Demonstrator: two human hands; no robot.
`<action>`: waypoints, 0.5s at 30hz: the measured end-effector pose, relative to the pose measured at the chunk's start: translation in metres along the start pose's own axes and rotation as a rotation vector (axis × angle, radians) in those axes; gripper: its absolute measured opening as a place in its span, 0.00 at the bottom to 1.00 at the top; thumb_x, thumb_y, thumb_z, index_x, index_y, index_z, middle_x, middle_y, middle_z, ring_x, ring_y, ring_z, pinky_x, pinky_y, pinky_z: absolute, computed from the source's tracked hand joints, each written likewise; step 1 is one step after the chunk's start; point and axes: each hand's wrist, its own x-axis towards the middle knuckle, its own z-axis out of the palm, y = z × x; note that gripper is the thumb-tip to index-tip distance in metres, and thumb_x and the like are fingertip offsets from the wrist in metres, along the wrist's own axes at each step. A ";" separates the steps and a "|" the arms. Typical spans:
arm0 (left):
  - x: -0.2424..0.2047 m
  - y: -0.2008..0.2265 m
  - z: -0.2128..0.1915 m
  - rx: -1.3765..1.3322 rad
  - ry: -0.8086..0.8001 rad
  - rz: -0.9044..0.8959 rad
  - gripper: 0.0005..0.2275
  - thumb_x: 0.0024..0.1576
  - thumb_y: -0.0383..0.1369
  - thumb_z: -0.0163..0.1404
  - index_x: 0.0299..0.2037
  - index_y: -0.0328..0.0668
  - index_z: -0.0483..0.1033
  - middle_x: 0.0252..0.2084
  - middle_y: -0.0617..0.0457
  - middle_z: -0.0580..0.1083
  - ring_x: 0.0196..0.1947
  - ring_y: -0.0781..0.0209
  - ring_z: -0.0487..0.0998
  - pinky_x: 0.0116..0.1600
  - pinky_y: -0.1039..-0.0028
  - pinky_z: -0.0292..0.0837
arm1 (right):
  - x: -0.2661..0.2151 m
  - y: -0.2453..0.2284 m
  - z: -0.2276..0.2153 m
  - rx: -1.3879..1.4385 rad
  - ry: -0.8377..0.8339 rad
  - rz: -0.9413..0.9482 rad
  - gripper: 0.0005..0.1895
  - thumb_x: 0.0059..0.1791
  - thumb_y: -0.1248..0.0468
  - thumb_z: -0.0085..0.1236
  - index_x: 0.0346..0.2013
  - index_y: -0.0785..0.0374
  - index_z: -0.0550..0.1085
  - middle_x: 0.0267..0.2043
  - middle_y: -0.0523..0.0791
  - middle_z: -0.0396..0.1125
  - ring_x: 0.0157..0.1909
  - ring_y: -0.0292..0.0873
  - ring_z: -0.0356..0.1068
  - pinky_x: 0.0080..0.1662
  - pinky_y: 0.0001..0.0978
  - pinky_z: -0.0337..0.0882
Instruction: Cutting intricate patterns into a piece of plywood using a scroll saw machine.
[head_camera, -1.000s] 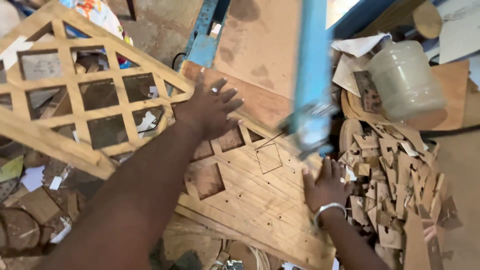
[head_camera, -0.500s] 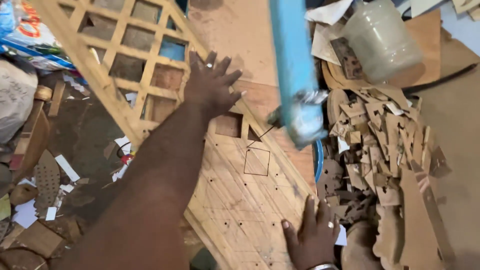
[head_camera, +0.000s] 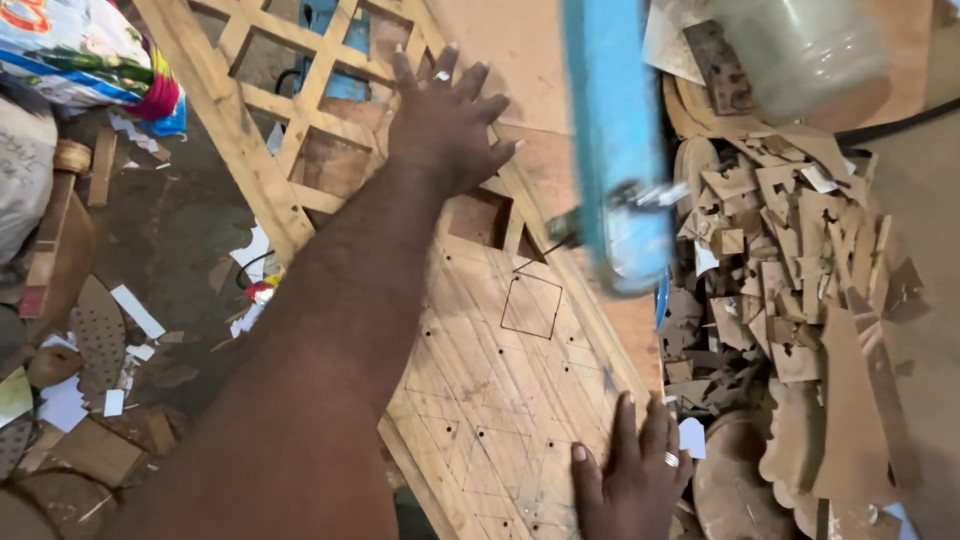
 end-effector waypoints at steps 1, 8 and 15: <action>0.001 0.001 0.001 0.003 0.000 0.005 0.28 0.62 0.59 0.34 0.72 0.64 0.59 0.78 0.55 0.49 0.78 0.47 0.44 0.69 0.27 0.25 | -0.001 0.001 0.000 -0.004 -0.005 0.003 0.45 0.42 0.41 0.55 0.68 0.61 0.63 0.74 0.62 0.48 0.76 0.64 0.46 0.67 0.70 0.40; 0.005 0.000 0.001 0.011 -0.001 0.010 0.29 0.62 0.59 0.34 0.71 0.63 0.59 0.78 0.55 0.49 0.77 0.48 0.43 0.69 0.27 0.27 | 0.000 0.004 0.002 0.026 -0.011 0.012 0.44 0.43 0.40 0.53 0.69 0.59 0.64 0.75 0.62 0.48 0.76 0.64 0.45 0.69 0.69 0.37; 0.006 -0.003 0.000 0.020 -0.005 0.001 0.28 0.61 0.58 0.35 0.71 0.63 0.59 0.78 0.57 0.49 0.77 0.49 0.42 0.69 0.26 0.25 | 0.002 0.014 0.008 0.024 0.014 -0.021 0.42 0.44 0.40 0.53 0.68 0.58 0.65 0.74 0.62 0.50 0.77 0.65 0.46 0.68 0.69 0.39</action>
